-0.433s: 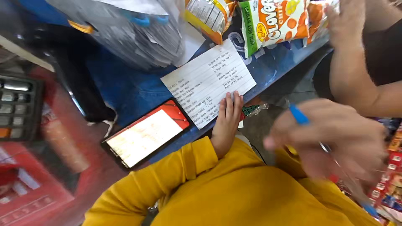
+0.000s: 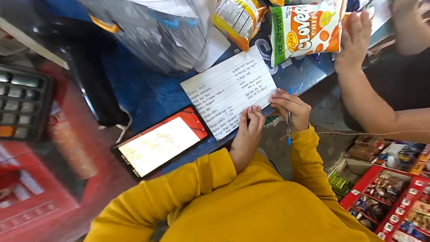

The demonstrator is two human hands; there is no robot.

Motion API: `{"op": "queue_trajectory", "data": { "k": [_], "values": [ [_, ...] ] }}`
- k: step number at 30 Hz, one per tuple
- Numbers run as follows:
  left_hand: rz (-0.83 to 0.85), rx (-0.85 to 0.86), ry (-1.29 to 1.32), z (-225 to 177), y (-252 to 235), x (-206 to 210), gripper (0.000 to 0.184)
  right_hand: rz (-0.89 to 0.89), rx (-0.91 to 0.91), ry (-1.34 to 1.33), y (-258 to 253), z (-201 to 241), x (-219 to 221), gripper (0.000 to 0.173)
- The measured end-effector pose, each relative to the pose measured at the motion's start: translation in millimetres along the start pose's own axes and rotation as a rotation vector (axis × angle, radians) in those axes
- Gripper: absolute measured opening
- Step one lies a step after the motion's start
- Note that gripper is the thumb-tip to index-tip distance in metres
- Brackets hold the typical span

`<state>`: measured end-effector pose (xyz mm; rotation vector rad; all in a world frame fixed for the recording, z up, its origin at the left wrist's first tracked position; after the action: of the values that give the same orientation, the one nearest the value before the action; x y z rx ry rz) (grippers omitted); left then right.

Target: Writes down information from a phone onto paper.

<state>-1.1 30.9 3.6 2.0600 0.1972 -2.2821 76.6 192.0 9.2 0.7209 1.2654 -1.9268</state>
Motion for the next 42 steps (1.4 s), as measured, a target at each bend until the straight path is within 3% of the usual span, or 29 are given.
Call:
{"op": "queue_trajectory", "data": {
  "k": [12,18,23,29,42],
  "values": [
    [-0.022,-0.018,0.042,1.1,-1.2,1.4,0.050,-0.142,0.026,-0.031,5.0,-5.9,11.7,0.013],
    [-0.174,-0.103,0.124,1.2,-1.0,1.6,0.053,-0.201,0.037,-0.018,9.7,-4.0,16.8,0.015],
    [-0.048,-0.080,0.108,0.3,-1.2,-0.5,0.055,-0.261,0.046,0.002,9.5,-1.9,22.5,0.013],
    [-0.026,-0.022,0.046,0.7,0.0,-4.2,0.053,-0.284,0.038,-0.010,13.1,1.0,25.0,0.014],
    [0.063,0.005,0.102,1.8,-0.1,-2.6,0.059,-0.171,-0.037,-0.028,6.9,-6.8,15.1,0.014]
  ]
}}
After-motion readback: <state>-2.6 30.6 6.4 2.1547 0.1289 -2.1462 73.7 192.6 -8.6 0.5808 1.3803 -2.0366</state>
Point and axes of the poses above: each hand's wrist, its own y-axis away from the middle knuckle, its own x-axis out of the palm, z = x × y, the point moved 3 cm from there along -y, towards the middle knuckle, and after that the axes turned 5 degrees about -z, right-handed, at the moved point
